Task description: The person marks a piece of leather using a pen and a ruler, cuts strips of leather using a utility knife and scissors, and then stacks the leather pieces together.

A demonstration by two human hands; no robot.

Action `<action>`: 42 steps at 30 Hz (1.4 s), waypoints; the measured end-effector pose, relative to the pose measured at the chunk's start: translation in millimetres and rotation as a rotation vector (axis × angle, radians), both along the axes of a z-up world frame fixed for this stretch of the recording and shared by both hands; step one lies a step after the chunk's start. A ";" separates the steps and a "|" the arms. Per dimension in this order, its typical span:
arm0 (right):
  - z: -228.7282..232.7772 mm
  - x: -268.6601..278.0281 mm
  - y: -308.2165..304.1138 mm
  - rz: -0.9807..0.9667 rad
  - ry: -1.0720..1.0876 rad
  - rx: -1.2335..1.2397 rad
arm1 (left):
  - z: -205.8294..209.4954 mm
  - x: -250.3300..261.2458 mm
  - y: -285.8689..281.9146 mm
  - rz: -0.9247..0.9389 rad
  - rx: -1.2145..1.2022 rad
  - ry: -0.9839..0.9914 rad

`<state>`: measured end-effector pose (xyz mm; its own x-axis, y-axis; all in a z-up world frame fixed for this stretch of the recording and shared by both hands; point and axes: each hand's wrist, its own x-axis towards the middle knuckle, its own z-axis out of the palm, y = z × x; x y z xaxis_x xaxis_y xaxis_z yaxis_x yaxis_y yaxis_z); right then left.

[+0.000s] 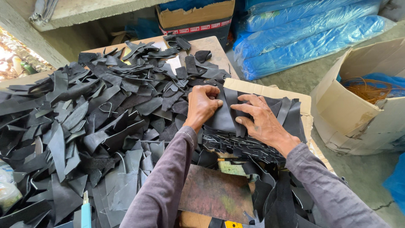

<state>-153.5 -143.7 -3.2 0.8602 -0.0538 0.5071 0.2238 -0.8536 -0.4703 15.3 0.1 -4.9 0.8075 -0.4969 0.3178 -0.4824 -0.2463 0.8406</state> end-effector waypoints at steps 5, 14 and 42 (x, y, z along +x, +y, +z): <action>1.3 -1.5 -0.2 0.006 0.027 0.013 | 3.2 -1.5 2.9 -0.040 0.038 -0.001; 8.4 -5.2 -7.6 0.070 0.167 0.046 | 8.7 -4.8 9.4 -0.085 0.118 -0.079; 19.2 -8.6 -10.0 0.085 0.313 -0.077 | -0.4 -24.5 13.6 -0.022 0.139 -0.343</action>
<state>-162.1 -153.7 16.1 0.9747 0.0529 0.2174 0.1505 -0.8740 -0.4620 -9.1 13.7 -5.3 0.6544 -0.5704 0.4965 -0.7367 -0.3328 0.5886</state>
